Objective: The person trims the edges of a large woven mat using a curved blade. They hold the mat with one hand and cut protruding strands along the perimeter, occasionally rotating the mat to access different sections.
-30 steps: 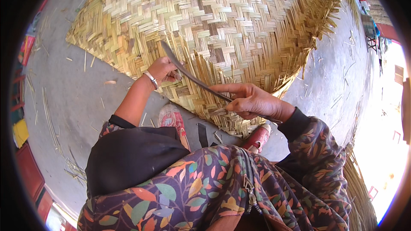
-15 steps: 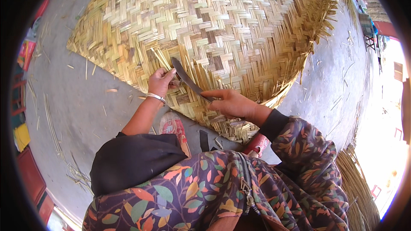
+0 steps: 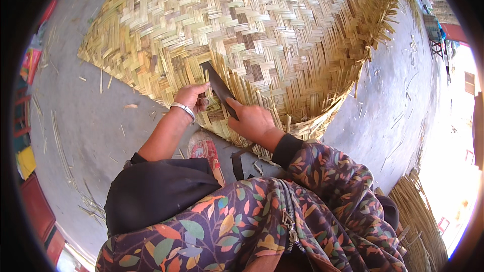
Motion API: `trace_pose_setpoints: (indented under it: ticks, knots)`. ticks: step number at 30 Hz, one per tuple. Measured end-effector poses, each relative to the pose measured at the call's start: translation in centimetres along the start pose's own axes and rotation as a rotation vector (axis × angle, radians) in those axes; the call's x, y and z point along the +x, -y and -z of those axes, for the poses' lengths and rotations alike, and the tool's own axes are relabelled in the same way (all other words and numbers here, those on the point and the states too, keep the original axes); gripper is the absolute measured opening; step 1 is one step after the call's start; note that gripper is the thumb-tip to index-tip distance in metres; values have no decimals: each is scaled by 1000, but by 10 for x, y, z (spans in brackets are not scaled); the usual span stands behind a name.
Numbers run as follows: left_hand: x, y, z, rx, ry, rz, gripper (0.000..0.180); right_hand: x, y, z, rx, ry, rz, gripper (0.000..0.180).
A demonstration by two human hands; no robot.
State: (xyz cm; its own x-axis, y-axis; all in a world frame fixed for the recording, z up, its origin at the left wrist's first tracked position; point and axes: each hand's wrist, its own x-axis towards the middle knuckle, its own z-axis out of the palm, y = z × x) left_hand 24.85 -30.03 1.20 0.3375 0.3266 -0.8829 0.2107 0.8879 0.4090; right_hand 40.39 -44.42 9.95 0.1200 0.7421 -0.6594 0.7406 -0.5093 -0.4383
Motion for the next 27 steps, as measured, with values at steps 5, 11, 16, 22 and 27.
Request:
trace_pose_setpoints:
  ticks: [5, 11, 16, 22, 27]
  knots:
    - [12, -17, -17, 182, -199, -69, 26, 15, 1, 0, -50, -32, 21, 58]
    - [-1, -15, -10, 233, -49, -78, 30, 12, 3, 2, -87, -11, 33, 58]
    - [14, -14, -8, 276, -49, -43, 25, 13, 4, 3, -80, -10, 6, 60]
    - [22, -11, -20, 383, -232, -161, 28, 11, 8, 9, -88, 11, -9, 60]
    - [8, -14, -13, 830, -284, -417, 46, 12, 7, 7, -122, 8, 10, 60]
